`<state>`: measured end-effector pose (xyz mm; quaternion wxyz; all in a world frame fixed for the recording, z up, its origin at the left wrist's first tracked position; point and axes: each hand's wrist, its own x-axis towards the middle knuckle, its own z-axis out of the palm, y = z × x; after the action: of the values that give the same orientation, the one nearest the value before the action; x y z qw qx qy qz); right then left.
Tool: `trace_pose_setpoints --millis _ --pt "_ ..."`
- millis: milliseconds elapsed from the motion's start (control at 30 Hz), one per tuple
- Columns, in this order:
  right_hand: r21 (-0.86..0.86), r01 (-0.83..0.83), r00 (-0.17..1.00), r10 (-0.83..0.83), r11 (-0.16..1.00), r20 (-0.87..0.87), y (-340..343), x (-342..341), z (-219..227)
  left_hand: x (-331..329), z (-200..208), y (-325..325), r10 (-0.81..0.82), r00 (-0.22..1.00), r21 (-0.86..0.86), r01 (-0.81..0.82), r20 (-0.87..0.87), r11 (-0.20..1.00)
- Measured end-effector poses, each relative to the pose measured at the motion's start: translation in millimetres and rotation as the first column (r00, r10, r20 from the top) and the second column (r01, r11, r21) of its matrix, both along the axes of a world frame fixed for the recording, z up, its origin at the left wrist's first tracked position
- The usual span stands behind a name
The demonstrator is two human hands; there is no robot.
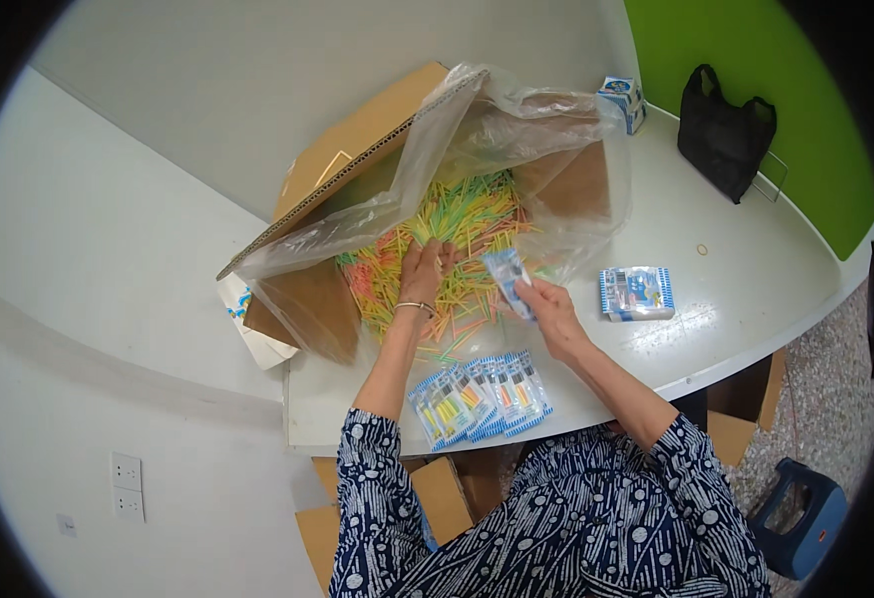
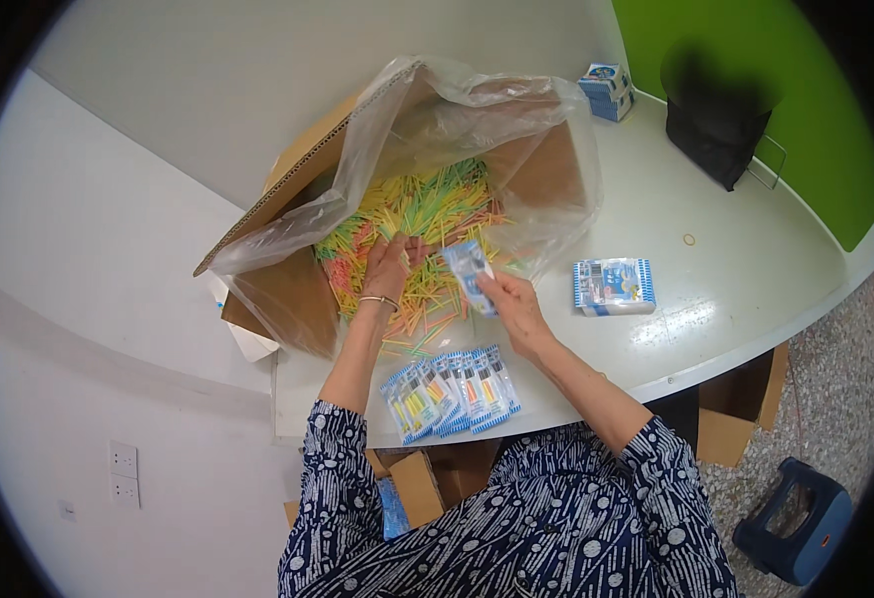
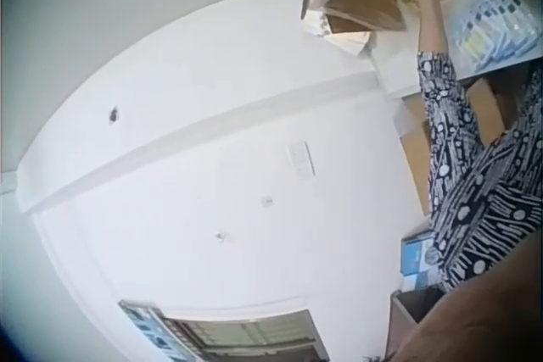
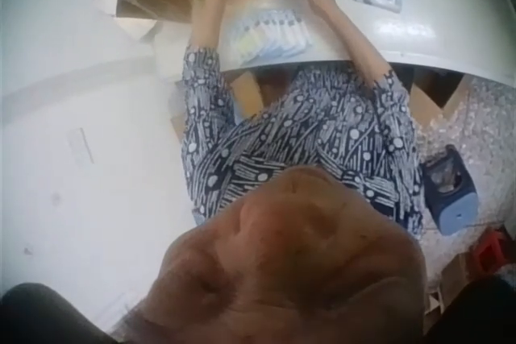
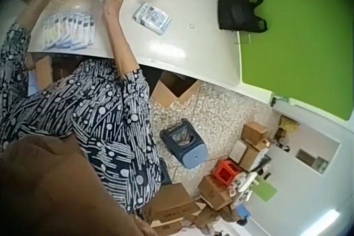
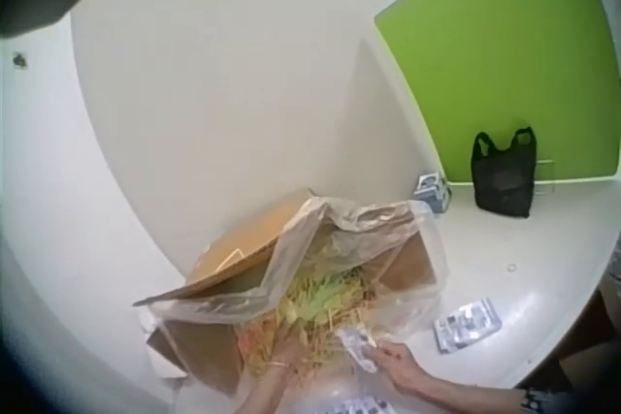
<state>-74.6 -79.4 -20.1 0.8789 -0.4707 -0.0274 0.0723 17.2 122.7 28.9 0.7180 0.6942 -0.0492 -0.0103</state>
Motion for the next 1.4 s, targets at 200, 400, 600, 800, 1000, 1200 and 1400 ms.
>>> trace_pose_setpoints --millis 200,400,600,800,1000,1200,1400 --pt "0.485 0.211 0.910 0.011 0.849 -0.414 37 33 21 -23 7 -46 -0.064 0.995 -0.423 0.023 -0.083 0.906" --pt "0.630 0.284 0.930 -0.048 0.723 -0.365 55 57 11 -44 -4 -83 0.084 0.995 -0.553 -0.096 -0.047 0.827" --pt "0.577 0.313 0.929 -0.116 0.755 -0.352 51 52 19 -46 -12 -92 0.169 0.984 -0.507 -0.117 0.056 0.854" --pt "0.583 0.258 0.958 -0.125 0.770 -0.259 47 50 14 -42 -16 -91 0.127 0.992 -0.539 -0.096 0.021 0.837" --pt "0.587 0.323 0.930 -0.133 0.743 -0.344 49 50 13 -39 -28 -92 0.182 0.983 -0.447 -0.172 -0.021 0.878" --pt "0.578 0.323 0.931 -0.143 0.749 -0.334 50 46 14 -41 -30 -90 0.167 0.986 -0.443 -0.160 -0.023 0.882" --pt "0.581 0.317 0.942 -0.178 0.750 -0.285 46 47 11 -41 -17 -100 0.189 0.974 -0.538 -0.225 -0.121 0.812"
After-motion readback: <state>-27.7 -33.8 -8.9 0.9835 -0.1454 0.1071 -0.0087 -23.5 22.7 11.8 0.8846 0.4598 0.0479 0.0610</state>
